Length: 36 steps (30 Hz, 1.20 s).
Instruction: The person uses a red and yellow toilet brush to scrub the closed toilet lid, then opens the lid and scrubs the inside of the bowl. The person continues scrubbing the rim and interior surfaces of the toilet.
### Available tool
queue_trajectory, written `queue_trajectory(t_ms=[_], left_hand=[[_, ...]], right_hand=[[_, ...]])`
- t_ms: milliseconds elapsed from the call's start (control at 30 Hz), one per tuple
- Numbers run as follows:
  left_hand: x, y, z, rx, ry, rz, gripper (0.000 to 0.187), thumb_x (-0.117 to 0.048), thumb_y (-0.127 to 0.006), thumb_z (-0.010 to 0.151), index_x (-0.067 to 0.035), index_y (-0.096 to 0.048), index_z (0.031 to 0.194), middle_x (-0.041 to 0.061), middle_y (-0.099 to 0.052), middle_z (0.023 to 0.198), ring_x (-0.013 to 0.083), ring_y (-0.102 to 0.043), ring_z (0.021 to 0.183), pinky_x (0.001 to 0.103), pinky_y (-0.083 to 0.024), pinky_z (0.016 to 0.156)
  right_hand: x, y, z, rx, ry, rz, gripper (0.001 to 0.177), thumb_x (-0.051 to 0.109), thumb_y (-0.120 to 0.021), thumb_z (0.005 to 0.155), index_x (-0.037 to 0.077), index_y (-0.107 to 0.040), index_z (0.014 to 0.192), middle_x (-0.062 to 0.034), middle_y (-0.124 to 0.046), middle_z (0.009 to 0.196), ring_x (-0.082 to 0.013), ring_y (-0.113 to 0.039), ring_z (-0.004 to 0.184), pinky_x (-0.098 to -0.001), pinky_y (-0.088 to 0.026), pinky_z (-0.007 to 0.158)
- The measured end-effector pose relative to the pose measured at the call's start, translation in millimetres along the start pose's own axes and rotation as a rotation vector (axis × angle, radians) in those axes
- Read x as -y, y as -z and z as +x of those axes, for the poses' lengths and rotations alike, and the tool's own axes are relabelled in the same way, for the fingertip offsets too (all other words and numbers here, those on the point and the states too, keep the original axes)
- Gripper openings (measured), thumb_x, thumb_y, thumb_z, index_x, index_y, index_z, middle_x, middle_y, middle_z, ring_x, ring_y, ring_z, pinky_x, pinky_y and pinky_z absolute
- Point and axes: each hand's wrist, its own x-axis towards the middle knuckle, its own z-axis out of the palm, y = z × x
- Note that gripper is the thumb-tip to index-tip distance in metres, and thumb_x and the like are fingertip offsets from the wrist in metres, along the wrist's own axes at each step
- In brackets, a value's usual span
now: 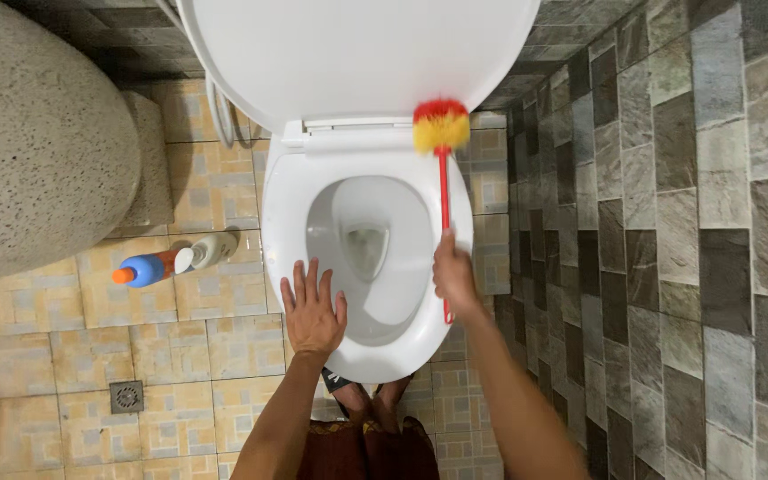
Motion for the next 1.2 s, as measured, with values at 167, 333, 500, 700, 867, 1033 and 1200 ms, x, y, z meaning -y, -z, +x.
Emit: queue_trajectory(t_ms=[167,333,500,700,867,1033,1200], left_hand=[[-2,0,3,0.024,0.009,0.029,0.052,-0.036,-0.046,0.098,-0.009,-0.052,0.142,0.012,-0.033,0.162,0.0328,-0.015,0.155,0.055,-0.008,0.125],[-4,2,3,0.052,0.030,0.046,0.053,-0.037,-0.045,0.098,-0.009,-0.052,0.142,0.011,-0.033,0.162,0.0321,-0.014,0.155,0.054,-0.008,0.125],[-4,2,4,0.039,0.033,0.041,0.053,-0.037,-0.046,0.097,-0.009,-0.052,0.141,0.010,-0.033,0.162,0.0320,-0.015,0.155,0.054,-0.008,0.125],[-5,4,4,0.023,0.042,0.036,0.052,-0.037,-0.047,0.097,-0.009,-0.053,0.141,0.010,-0.035,0.161,0.0310,-0.015,0.155,0.054,-0.010,0.125],[-7,6,4,0.025,0.051,0.055,0.052,-0.037,-0.047,0.097,-0.010,-0.052,0.141,0.009,-0.034,0.161,0.0299,-0.015,0.155,0.054,-0.010,0.125],[-9,8,5,0.037,0.054,0.066,0.052,-0.037,-0.046,0.097,-0.010,-0.051,0.141,0.008,-0.034,0.161,0.0297,-0.015,0.155,0.053,-0.010,0.125],[-9,8,7,0.037,0.059,0.046,0.051,-0.037,-0.045,0.098,-0.011,-0.051,0.141,0.007,-0.035,0.160,0.0290,-0.016,0.155,0.053,-0.010,0.126]], right_hand=[[10,3,-4,-0.050,-0.011,-0.115,0.061,0.065,-0.031,0.104,0.018,-0.037,0.067,0.0069,-0.026,0.055,-0.0109,-0.027,0.046,-0.0306,-0.027,0.039],[-11,14,18,-0.362,0.320,-0.580,0.070,0.060,-0.030,0.109,0.007,-0.070,0.085,-0.0004,-0.053,0.054,-0.0155,-0.054,0.053,-0.0306,-0.038,0.050],[-12,23,23,-0.397,0.259,-0.632,0.057,0.054,-0.030,0.106,0.014,-0.069,0.099,-0.0026,-0.055,0.057,-0.0169,-0.051,0.047,-0.0364,-0.037,0.043],[-3,13,11,0.394,-0.083,0.356,0.056,0.066,-0.035,0.102,0.019,-0.036,0.073,0.0085,-0.022,0.057,-0.0054,-0.020,0.044,-0.0253,-0.019,0.039],[-4,5,8,0.378,-0.063,0.444,0.057,0.067,-0.036,0.101,0.018,-0.035,0.072,0.0091,-0.021,0.056,-0.0049,-0.018,0.044,-0.0251,-0.016,0.040],[-10,-8,25,0.056,0.034,0.248,0.057,0.063,-0.037,0.103,0.018,-0.031,0.068,0.0086,-0.022,0.052,-0.0060,-0.017,0.041,-0.0271,-0.012,0.038],[17,-10,37,-0.053,0.143,0.284,0.061,0.063,-0.037,0.104,0.017,-0.032,0.064,0.0084,-0.026,0.050,-0.0062,-0.024,0.038,-0.0271,-0.016,0.036]])
